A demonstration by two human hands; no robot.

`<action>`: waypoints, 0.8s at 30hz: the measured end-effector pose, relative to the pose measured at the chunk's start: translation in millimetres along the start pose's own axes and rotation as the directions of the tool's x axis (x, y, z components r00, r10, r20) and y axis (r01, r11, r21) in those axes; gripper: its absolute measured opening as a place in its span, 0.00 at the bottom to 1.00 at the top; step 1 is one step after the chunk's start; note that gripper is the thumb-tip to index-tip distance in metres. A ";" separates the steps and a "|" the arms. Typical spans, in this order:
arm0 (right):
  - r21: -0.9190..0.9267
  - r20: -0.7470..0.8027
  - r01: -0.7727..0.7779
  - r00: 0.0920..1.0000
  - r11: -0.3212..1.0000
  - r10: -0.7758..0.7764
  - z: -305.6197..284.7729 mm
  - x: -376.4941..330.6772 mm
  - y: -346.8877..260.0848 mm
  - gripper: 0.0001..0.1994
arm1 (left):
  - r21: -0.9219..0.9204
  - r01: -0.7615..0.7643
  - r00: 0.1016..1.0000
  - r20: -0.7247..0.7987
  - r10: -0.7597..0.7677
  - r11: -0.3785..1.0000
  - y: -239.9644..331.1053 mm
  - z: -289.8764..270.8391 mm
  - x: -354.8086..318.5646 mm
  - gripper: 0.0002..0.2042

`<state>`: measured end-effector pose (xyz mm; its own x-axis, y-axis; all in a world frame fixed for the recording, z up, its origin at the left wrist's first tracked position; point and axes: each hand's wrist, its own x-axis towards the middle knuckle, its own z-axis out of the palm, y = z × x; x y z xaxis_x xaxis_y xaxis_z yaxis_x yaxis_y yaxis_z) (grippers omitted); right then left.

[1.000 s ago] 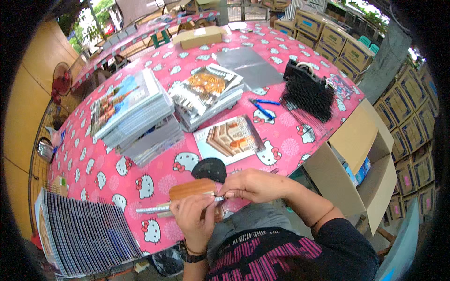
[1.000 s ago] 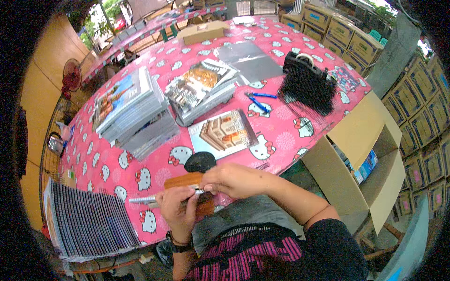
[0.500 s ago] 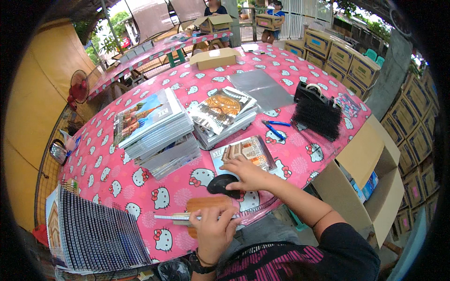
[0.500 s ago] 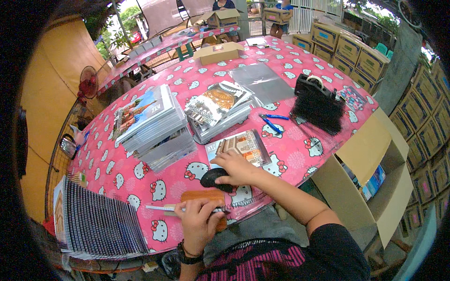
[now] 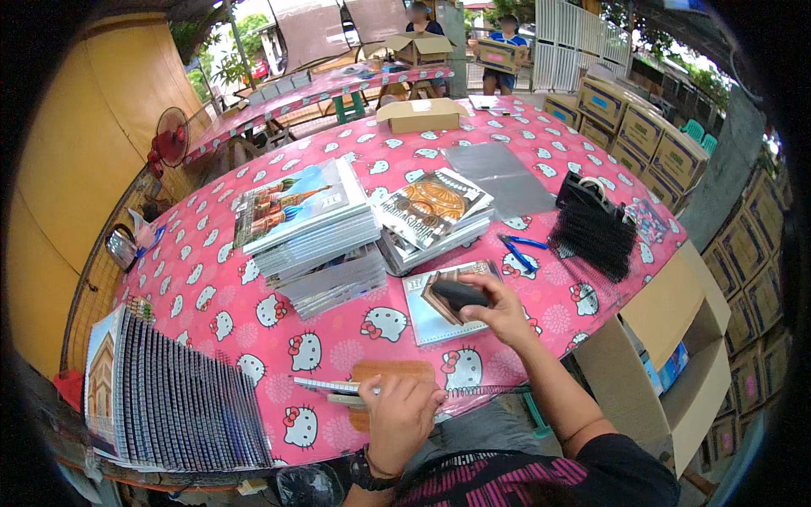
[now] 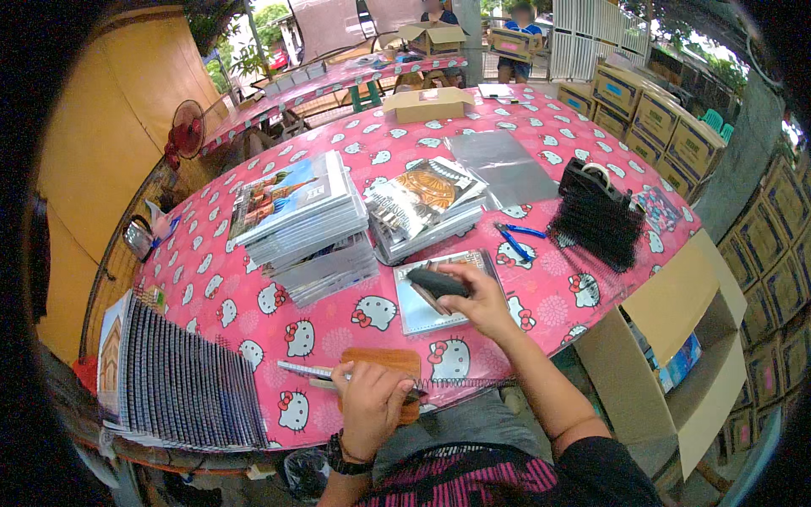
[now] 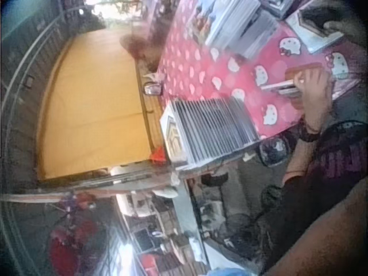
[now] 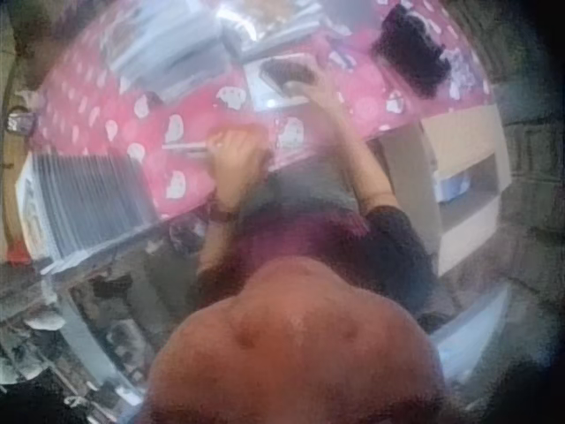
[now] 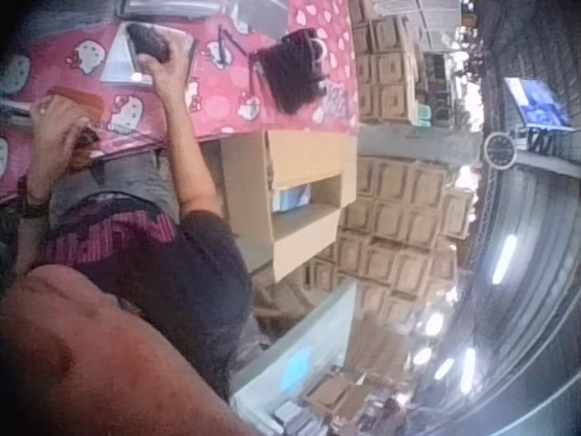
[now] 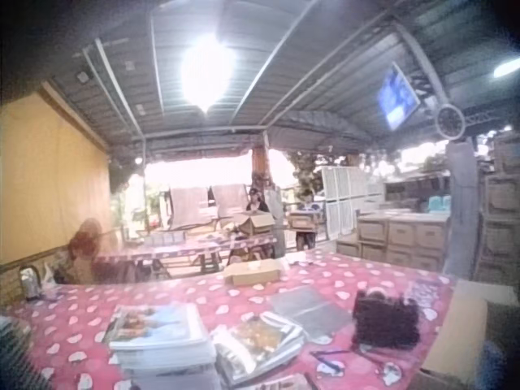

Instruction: The person threads a plastic spiral through the punched holes of a notebook, twists the ends of the spiral to secure it, and then stacks the finished notebook onto a pile.

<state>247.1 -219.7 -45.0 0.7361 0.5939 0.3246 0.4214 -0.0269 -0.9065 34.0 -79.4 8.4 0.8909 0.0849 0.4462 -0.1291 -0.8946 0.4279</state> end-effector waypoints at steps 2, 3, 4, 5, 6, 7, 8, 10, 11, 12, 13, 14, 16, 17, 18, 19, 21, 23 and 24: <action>-0.378 0.000 0.233 0.968 0.896 -0.252 -21.3 -3.5 22.5 0.27 | -0.066 0.000 0.998 -0.063 -0.004 0.998 5.2 -1.9 4.6 0.09; -0.532 0.091 0.240 0.970 0.812 -0.227 -20.6 -7.6 24.9 0.27 | -0.048 -0.007 0.998 -0.067 0.004 0.999 3.3 -1.1 4.1 0.09; -0.669 0.173 0.256 0.967 0.697 -0.189 -18.5 -15.3 26.0 0.27 | -0.031 -0.018 0.997 -0.072 0.015 0.999 1.2 0.1 3.7 0.09; -0.781 0.246 0.279 0.960 0.558 -0.136 -16.5 -23.0 27.4 0.27 | -0.014 -0.027 0.997 -0.078 0.026 1.000 -0.5 0.5 3.1 0.09; -0.729 0.232 0.218 0.971 0.649 -0.066 -15.6 -29.4 26.6 0.27 | 0.013 -0.013 0.999 -0.045 0.013 1.000 -0.8 0.2 2.0 0.09; -0.708 0.210 0.206 0.975 0.676 -0.078 -14.0 -30.3 26.1 0.26 | 0.041 0.002 1.000 -0.012 -0.002 0.999 -0.9 -0.8 0.5 0.10; -0.685 0.188 0.196 0.978 0.702 -0.089 -11.3 -30.1 24.4 0.26 | 0.070 0.017 1.000 0.020 -0.019 0.997 -0.6 -1.5 -0.2 0.10; -0.655 0.165 0.183 0.981 0.734 -0.097 -6.5 -29.8 24.5 0.26 | -0.026 0.032 0.996 -0.086 -0.035 0.999 3.2 -3.1 4.3 0.10; -0.643 0.169 0.188 0.980 0.742 -0.102 -3.3 -26.4 31.8 0.26 | -0.074 0.037 0.989 -0.138 -0.047 0.997 4.4 -3.3 5.5 0.10; -0.627 0.173 0.201 0.978 0.753 -0.117 0.1 -20.4 32.9 0.26 | -0.045 0.027 0.996 -0.086 -0.031 0.999 2.4 -4.9 4.5 0.10; -0.644 0.180 0.185 0.980 0.742 -0.088 0.8 -17.7 31.8 0.26 | -0.016 0.016 0.999 -0.033 -0.016 1.000 -1.2 -6.6 2.3 0.11; -0.662 0.186 0.169 0.981 0.730 -0.059 0.6 -15.9 29.1 0.25 | 0.012 0.004 1.000 0.020 -0.005 1.000 -3.9 -7.7 1.1 0.11; -0.696 0.193 0.176 0.980 0.696 -0.055 1.9 -12.1 19.0 0.25 | 0.002 0.016 1.000 -0.002 -0.016 1.000 -6.5 -6.7 1.2 0.11; -0.688 0.208 0.170 0.978 0.705 -0.032 2.7 -10.0 18.1 0.25 | -0.003 0.022 1.000 -0.012 -0.022 1.000 -7.0 -6.5 1.4 0.11; -0.684 0.219 0.160 0.976 0.712 -0.009 1.4 -8.5 17.0 0.25 | -0.035 0.025 0.999 -0.040 -0.027 0.999 -5.8 -7.1 2.0 0.11; -0.680 0.229 0.149 0.973 0.718 0.014 0.2 -7.0 16.6 0.26 | -0.067 0.027 0.997 -0.067 -0.032 0.997 -4.1 -7.7 2.6 0.10; -0.641 0.240 0.144 0.970 0.754 0.019 -1.2 -4.9 18.7 0.25 | -0.063 0.037 0.997 -0.060 -0.041 0.997 -5.1 -6.9 0.7 0.10; -0.600 0.237 0.139 0.971 0.787 0.009 -2.6 -4.4 18.1 0.23 | 0.008 0.050 0.999 0.008 -0.050 0.999 -9.7 -2.1 -3.8 0.12; -0.408 0.299 0.122 0.954 0.905 0.006 -1.9 -2.5 12.7 0.23 | -0.003 0.046 0.998 -0.033 -0.046 0.999 -9.1 -2.8 -3.7 0.13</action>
<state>251.6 -223.0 -56.9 0.5467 0.8068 0.2240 0.6874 -0.2797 -0.6703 30.6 -70.3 5.0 0.8812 0.1404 0.4513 -0.0892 -0.8884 0.4504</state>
